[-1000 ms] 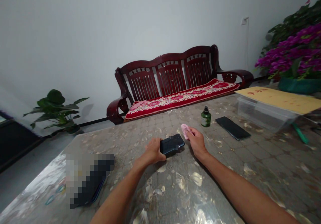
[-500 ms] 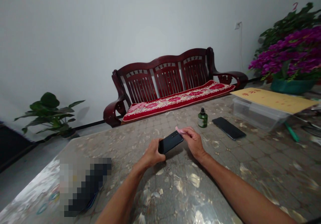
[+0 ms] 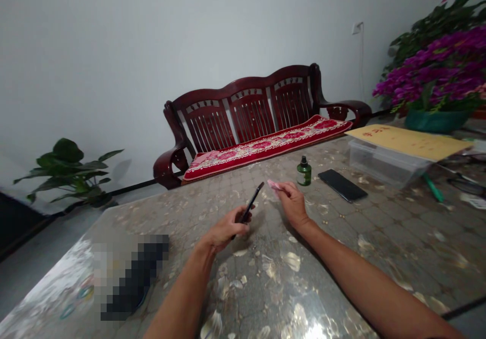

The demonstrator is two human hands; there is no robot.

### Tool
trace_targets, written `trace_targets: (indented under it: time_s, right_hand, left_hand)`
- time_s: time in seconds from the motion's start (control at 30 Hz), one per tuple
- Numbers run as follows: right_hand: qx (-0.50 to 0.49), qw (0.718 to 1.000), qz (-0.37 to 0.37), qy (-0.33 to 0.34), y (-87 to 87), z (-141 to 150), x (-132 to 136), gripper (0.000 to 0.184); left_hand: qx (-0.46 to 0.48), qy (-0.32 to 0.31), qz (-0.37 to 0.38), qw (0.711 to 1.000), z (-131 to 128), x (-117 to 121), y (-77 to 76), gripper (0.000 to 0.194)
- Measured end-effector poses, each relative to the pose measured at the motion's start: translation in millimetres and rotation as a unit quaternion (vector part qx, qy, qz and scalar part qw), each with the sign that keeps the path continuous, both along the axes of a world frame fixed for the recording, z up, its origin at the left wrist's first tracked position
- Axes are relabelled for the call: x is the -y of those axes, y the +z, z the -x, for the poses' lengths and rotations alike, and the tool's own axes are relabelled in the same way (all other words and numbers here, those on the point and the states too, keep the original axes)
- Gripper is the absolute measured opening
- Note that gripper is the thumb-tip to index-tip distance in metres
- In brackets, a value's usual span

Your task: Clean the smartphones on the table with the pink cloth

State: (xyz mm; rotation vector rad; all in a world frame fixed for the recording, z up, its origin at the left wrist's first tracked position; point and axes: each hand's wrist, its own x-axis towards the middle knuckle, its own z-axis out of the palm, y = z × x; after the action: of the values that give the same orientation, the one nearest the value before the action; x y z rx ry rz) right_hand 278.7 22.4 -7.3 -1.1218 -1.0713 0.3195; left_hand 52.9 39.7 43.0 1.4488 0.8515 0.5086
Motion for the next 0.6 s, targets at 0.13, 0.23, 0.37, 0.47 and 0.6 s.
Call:
trace_targets:
  time_s: [0.13, 0.23, 0.37, 0.47, 0.6]
  right_hand:
    - [0.013, 0.999, -0.043, -0.008, 18.3, 8, 9, 0.021]
    - [0.048, 0.997, -0.065, -0.016, 28.7, 13, 16, 0.019]
    - [0.097, 0.991, -0.085, -0.016, 32.1, 16, 24, 0.022]
    - [0.132, 0.987, -0.092, -0.004, 31.3, 20, 30, 0.028]
    - [0.167, 0.98, -0.104, 0.026, 31.3, 29, 38, 0.03]
  left_hand:
    - [0.12, 0.018, 0.129, 0.984, -1, 4, -6.3, 0.058]
    - [0.196, 0.018, 0.202, 0.96, -4, 9, -16.1, 0.063]
    - [0.255, 0.011, 0.247, 0.935, -8, 13, -29.1, 0.074]
    - [0.275, 0.038, 0.268, 0.923, -12, 14, -32.9, 0.074]
    - [0.328, 0.107, 0.314, 0.884, -23, 17, -25.0, 0.062]
